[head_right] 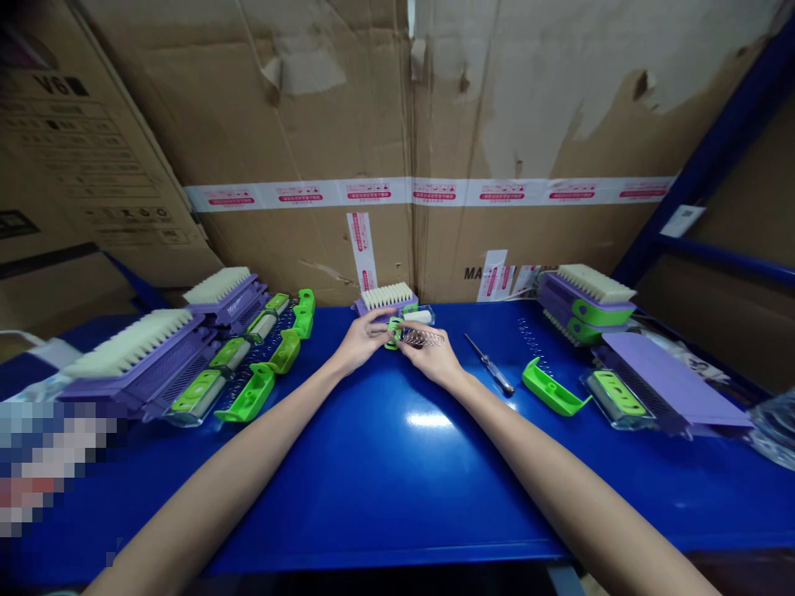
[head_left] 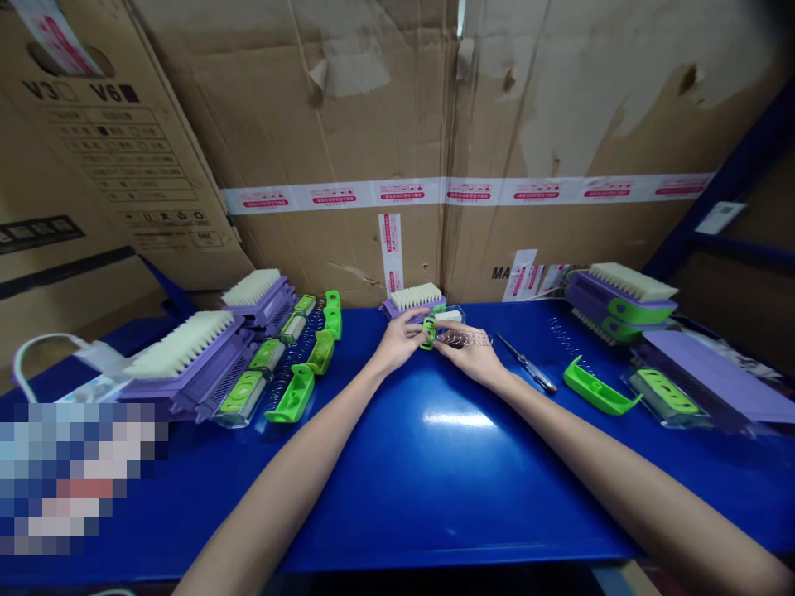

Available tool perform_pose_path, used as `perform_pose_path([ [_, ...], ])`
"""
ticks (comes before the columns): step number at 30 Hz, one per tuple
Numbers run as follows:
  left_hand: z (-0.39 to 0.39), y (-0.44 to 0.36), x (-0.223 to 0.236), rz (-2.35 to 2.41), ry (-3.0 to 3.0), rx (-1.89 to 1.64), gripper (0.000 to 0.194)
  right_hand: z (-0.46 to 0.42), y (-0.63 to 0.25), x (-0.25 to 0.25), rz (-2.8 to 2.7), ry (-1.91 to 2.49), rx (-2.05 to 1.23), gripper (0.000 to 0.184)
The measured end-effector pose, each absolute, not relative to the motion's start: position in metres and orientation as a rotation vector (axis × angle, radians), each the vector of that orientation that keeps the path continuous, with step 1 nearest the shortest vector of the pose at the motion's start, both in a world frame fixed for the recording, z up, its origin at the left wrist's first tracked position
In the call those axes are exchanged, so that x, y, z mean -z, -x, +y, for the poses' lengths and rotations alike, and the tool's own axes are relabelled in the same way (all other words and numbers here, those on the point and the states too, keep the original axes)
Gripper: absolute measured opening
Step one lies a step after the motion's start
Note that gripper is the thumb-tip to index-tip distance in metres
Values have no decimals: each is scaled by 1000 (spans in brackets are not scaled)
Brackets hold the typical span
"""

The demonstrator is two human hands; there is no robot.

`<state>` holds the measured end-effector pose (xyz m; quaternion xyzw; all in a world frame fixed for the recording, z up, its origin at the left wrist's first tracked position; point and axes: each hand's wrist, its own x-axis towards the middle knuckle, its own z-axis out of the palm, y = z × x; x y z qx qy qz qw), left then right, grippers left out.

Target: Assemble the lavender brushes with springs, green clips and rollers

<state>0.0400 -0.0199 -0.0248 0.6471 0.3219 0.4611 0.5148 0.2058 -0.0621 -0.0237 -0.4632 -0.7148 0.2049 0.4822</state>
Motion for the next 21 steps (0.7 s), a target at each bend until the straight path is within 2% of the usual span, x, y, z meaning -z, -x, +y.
perform_pose_path([
  [5,-18,-39,26,813,-1623,-1060,41,-61,-208,24,-1783,1145,-468,24],
  [19,-20,-40,21,777,-1642,-973,44,-60,-205,23,-1822,1172,-335,17],
  [21,-20,-41,22,789,-1625,-982,42,-59,-206,22,-1877,1139,-342,20],
])
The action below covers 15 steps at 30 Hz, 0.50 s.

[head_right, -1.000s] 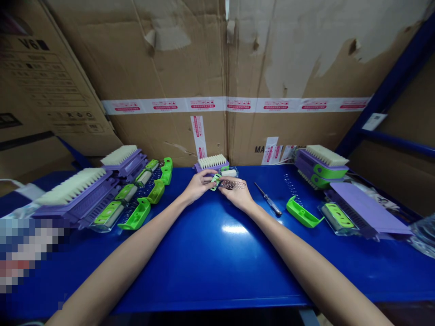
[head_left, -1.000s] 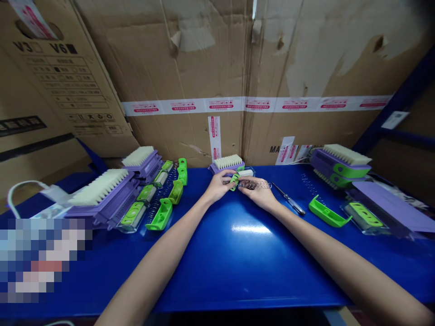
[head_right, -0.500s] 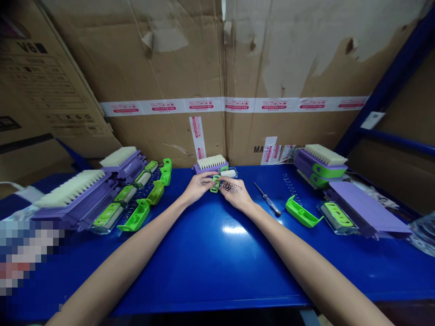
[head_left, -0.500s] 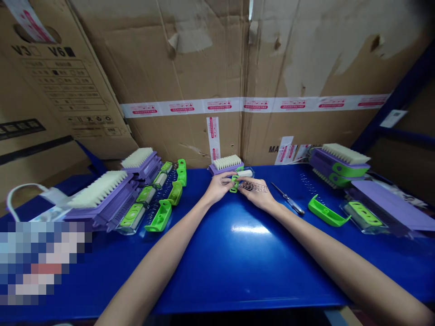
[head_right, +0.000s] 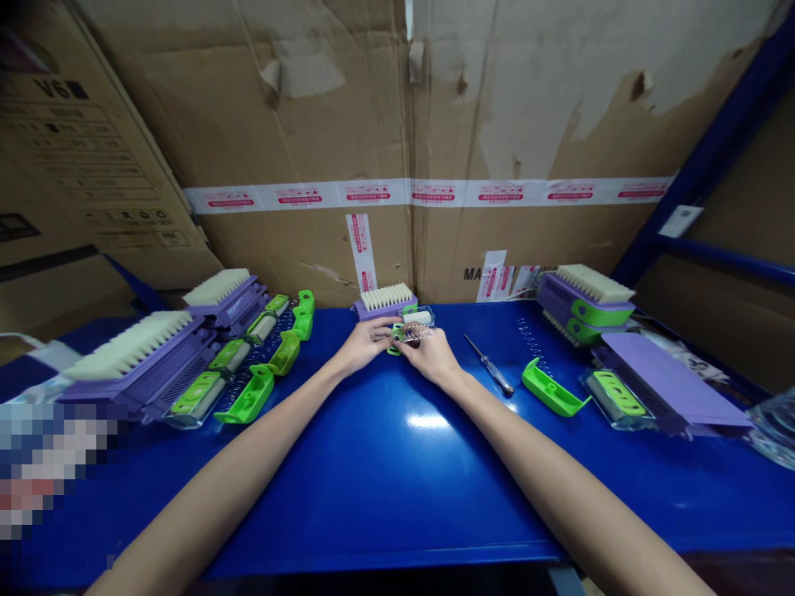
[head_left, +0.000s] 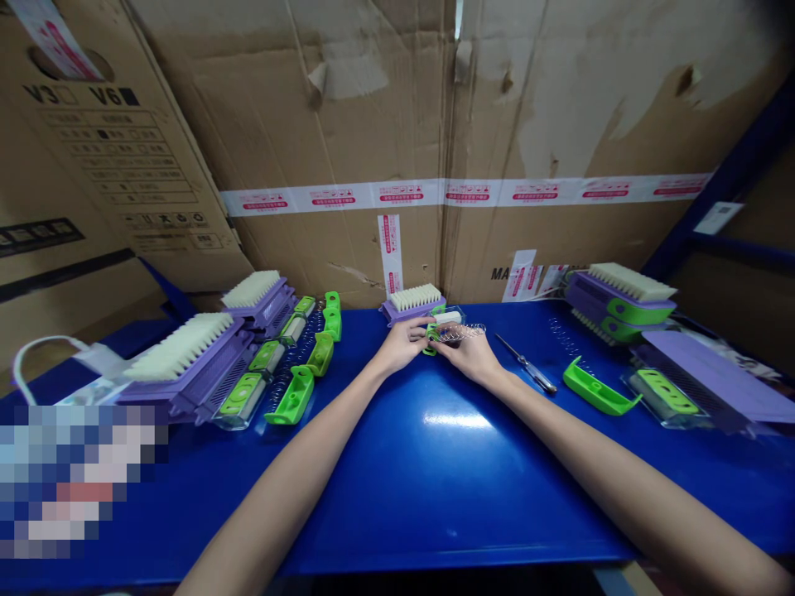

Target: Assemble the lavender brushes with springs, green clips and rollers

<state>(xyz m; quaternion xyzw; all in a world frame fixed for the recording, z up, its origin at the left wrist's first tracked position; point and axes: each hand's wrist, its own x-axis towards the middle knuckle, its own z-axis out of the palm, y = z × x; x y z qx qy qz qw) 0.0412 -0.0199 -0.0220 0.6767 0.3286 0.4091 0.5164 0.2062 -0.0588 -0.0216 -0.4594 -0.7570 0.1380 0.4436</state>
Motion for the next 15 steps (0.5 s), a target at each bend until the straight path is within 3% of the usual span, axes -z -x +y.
perform_pose_path([
  [3,-19,-42,23,808,-1587,-981,42,-59,-210,21,-1907,1069,-409,30],
  [12,-21,-40,22,829,-1624,-967,35,-57,-210,24,-1937,1123,-317,18],
  [15,-22,-40,21,839,-1645,-973,33,-58,-212,22,-1950,1083,-340,22],
])
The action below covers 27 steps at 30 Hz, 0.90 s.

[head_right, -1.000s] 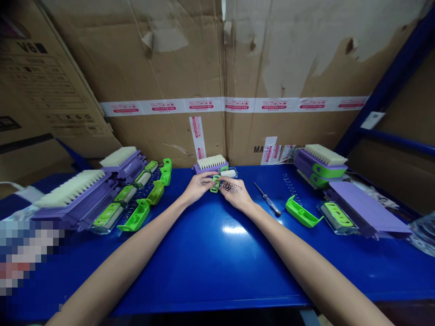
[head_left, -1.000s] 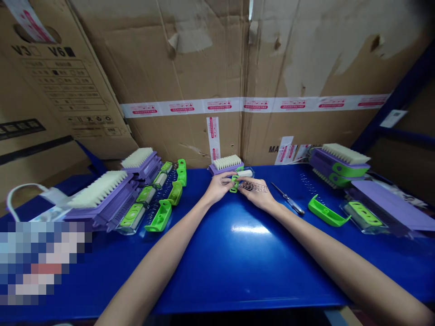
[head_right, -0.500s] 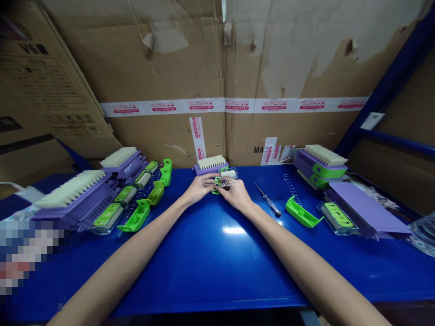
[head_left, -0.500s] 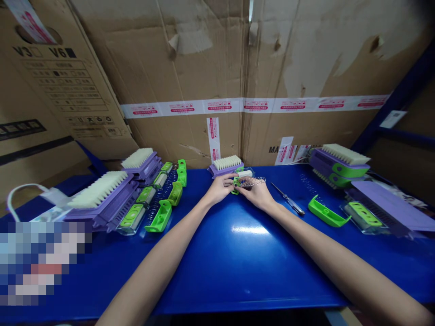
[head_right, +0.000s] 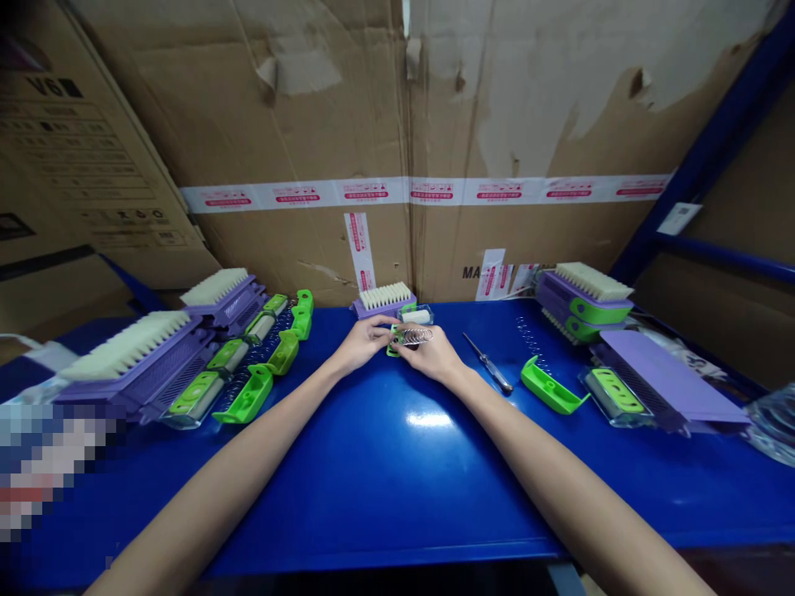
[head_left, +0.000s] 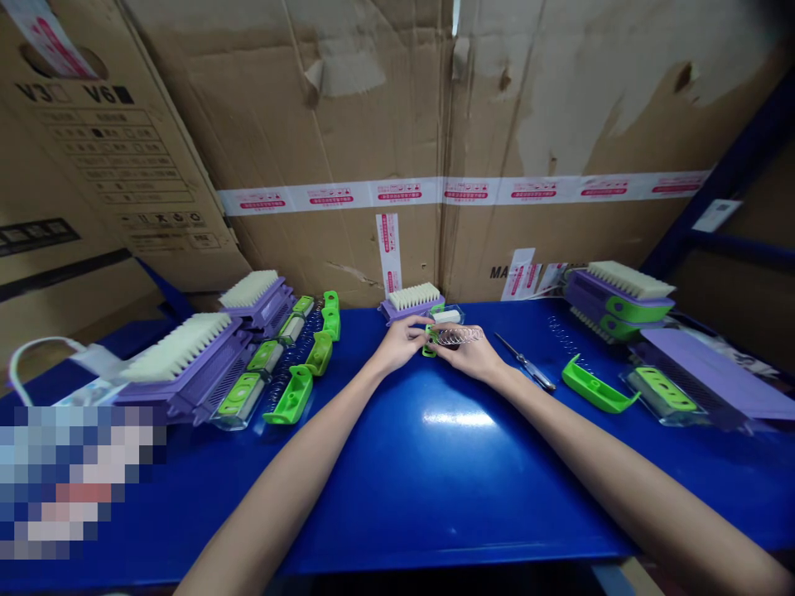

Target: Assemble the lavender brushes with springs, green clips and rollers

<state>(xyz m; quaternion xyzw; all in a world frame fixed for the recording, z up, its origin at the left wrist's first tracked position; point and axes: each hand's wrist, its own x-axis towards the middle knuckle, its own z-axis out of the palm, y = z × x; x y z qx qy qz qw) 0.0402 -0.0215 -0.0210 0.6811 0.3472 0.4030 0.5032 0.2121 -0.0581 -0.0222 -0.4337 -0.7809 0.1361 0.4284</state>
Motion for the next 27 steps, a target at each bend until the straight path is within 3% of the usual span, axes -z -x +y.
perform_pose_path([
  [6,-19,-38,20,817,-1637,-944,33,-61,-214,21,-1900,1084,-475,26],
  [13,-17,-35,20,735,-1550,-842,53,-56,-213,25,-1817,1112,-508,26],
  [27,-21,-44,18,735,-1595,-878,48,-59,-210,9,-1919,1162,-432,16],
])
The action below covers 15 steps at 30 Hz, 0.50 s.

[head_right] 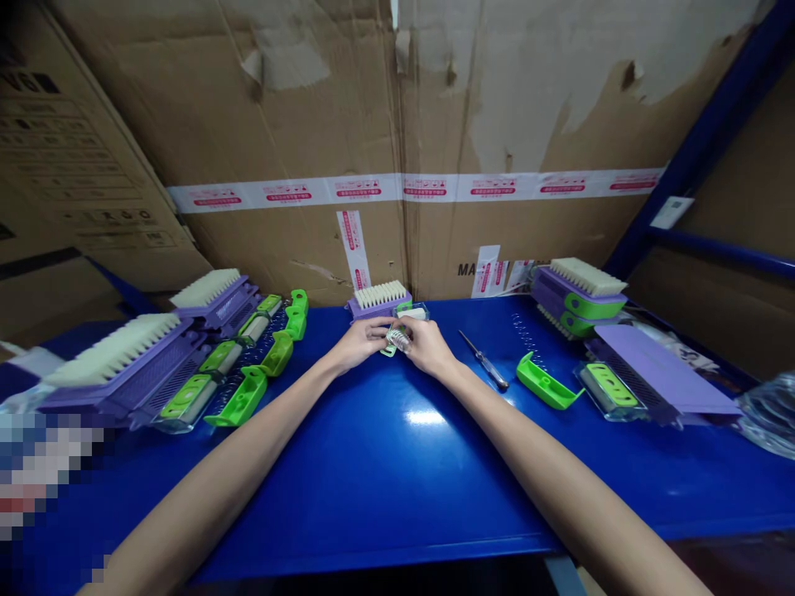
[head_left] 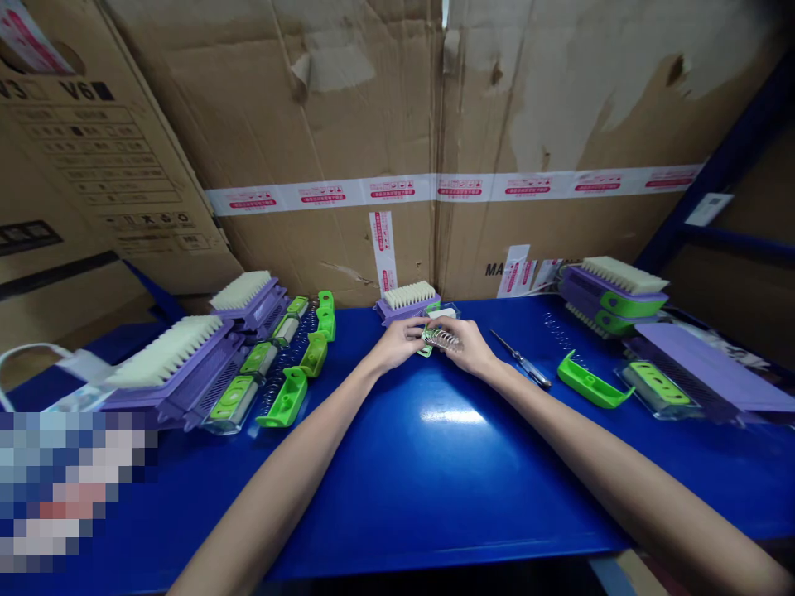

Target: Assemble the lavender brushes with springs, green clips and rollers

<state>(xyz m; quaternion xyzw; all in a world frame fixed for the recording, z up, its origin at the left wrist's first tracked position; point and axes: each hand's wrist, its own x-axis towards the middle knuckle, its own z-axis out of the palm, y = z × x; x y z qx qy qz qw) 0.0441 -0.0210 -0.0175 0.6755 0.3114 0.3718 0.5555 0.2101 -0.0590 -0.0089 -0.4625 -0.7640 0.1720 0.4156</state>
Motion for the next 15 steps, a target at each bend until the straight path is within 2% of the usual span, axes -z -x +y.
perform_pose_path([
  [8,-21,-47,18,753,-1573,-861,47,-57,-212,5,-1956,1229,-475,14],
  [15,-22,-42,18,687,-1488,-831,65,-54,-218,12,-1845,1148,-687,19],
])
